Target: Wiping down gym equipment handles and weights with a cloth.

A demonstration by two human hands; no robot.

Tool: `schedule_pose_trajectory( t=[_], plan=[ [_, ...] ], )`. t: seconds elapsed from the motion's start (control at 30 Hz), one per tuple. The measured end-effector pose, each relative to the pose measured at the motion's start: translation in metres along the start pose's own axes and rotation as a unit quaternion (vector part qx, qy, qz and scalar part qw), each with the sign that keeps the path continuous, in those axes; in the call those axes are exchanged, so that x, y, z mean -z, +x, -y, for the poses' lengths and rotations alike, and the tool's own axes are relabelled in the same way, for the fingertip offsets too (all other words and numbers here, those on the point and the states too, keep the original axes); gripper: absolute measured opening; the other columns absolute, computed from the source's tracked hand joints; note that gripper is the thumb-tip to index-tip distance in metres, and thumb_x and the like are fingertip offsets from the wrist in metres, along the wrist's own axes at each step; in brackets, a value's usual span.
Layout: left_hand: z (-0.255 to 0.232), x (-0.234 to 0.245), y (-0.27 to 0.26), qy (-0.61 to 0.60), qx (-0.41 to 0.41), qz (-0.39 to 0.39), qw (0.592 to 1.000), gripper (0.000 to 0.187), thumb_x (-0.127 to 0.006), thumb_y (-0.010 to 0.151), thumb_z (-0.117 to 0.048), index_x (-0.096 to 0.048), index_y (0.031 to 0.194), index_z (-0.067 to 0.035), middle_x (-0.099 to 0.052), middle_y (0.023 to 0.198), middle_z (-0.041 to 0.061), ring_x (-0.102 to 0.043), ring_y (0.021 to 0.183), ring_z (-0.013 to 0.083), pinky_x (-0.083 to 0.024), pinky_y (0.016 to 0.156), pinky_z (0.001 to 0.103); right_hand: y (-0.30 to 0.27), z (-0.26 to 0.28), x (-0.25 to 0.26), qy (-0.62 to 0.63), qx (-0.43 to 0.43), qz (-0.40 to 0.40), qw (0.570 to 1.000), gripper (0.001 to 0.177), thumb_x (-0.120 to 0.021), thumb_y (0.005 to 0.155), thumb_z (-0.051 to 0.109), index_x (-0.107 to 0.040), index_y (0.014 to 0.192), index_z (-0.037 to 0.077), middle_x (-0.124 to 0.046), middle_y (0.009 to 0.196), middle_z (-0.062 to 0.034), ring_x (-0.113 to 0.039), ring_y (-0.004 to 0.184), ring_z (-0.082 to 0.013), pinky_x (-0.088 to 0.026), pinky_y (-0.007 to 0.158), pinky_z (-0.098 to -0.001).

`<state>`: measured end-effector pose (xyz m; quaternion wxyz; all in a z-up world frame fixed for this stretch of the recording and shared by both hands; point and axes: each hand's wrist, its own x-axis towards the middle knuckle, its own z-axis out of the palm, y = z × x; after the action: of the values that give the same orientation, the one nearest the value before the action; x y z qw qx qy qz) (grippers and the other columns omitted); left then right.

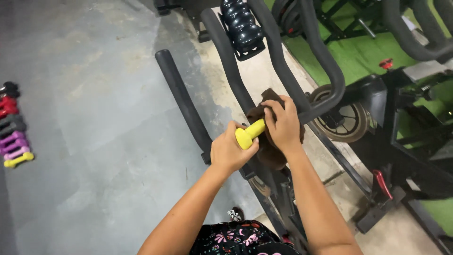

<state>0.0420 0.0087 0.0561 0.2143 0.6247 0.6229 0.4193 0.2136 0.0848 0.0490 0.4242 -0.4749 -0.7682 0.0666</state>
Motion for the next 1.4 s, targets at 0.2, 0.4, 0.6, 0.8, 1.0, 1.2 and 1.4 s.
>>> schedule_pose_trajectory(
  t=[0.2,0.4,0.6,0.8,1.0,1.2,1.4],
  plan=[
    [0.001,0.009,0.008,-0.022,0.079,0.055,0.995,0.05,-0.078,0.078,-0.049,-0.06,0.108,-0.013,-0.076,0.085,0.016,-0.073,0.083,0.038,-0.056,0.074,0.048,-0.041,0.017,-0.008,-0.065,0.012,-0.053,0.996,0.032,-0.062,0.104,0.013,-0.064,0.136,0.014,-0.048,0.143,-0.0242,-0.048,0.131,-0.0443,-0.04,0.112,-0.0501],
    [0.017,0.004,0.002,-0.036,0.017,0.061,0.997,0.055,-0.078,0.076,-0.049,-0.06,0.108,-0.009,-0.074,0.092,0.019,-0.072,0.086,0.0393,-0.057,0.075,0.048,-0.061,0.039,-0.002,-0.093,-0.026,-0.059,0.994,0.04,-0.059,0.105,0.011,-0.058,0.146,0.014,-0.044,0.151,-0.0272,-0.046,0.138,-0.0469,-0.038,0.114,-0.0506],
    [0.023,0.001,0.003,-0.032,-0.002,0.057,0.998,0.059,-0.081,0.073,-0.05,-0.062,0.109,-0.006,-0.072,0.094,0.022,-0.071,0.087,0.0413,-0.057,0.077,0.049,-0.031,0.051,-0.002,-0.161,-0.055,-0.036,0.985,0.04,-0.06,0.104,0.016,-0.06,0.144,0.02,-0.051,0.144,-0.0225,-0.055,0.123,-0.0443,-0.048,0.102,-0.0505],
    [0.028,-0.003,-0.001,-0.038,-0.01,0.041,0.998,0.057,-0.081,0.073,-0.05,-0.063,0.104,-0.005,-0.07,0.094,0.023,-0.069,0.086,0.042,-0.056,0.076,0.049,0.014,0.039,-0.007,-0.275,-0.16,0.048,0.947,0.032,-0.058,0.103,0.035,-0.067,0.131,0.022,-0.064,0.125,-0.0153,-0.067,0.099,-0.0412,-0.055,0.08,-0.0512],
    [0.027,-0.005,-0.002,-0.023,-0.047,0.005,0.999,0.053,-0.081,0.074,-0.048,-0.064,0.102,-0.007,-0.067,0.089,0.022,-0.067,0.081,0.042,-0.056,0.071,0.05,0.062,0.008,-0.019,-0.322,-0.26,0.228,0.881,0.045,-0.045,0.106,0.046,-0.074,0.117,0.014,-0.073,0.115,-0.0164,-0.07,0.104,-0.0397,-0.053,0.091,-0.0513],
    [0.025,-0.007,0.0,-0.006,-0.04,0.007,0.999,0.051,-0.08,0.073,-0.047,-0.062,0.097,-0.007,-0.067,0.085,0.019,-0.068,0.08,0.0395,-0.055,0.069,0.05,0.099,-0.01,-0.036,-0.323,-0.3,0.387,0.81,0.047,-0.05,0.098,0.043,-0.075,0.122,0.012,-0.068,0.133,-0.0161,-0.064,0.123,-0.0355,-0.05,0.101,-0.046],
    [0.02,-0.008,0.001,0.004,-0.039,-0.005,0.999,0.05,-0.08,0.072,-0.048,-0.061,0.094,-0.007,-0.067,0.081,0.018,-0.068,0.079,0.0379,-0.055,0.068,0.049,0.111,-0.068,-0.066,-0.289,-0.279,0.505,0.764,0.039,-0.057,0.09,0.026,-0.076,0.118,0.007,-0.071,0.127,-0.0174,-0.067,0.117,-0.0363,-0.051,0.098,-0.045]
  ],
)
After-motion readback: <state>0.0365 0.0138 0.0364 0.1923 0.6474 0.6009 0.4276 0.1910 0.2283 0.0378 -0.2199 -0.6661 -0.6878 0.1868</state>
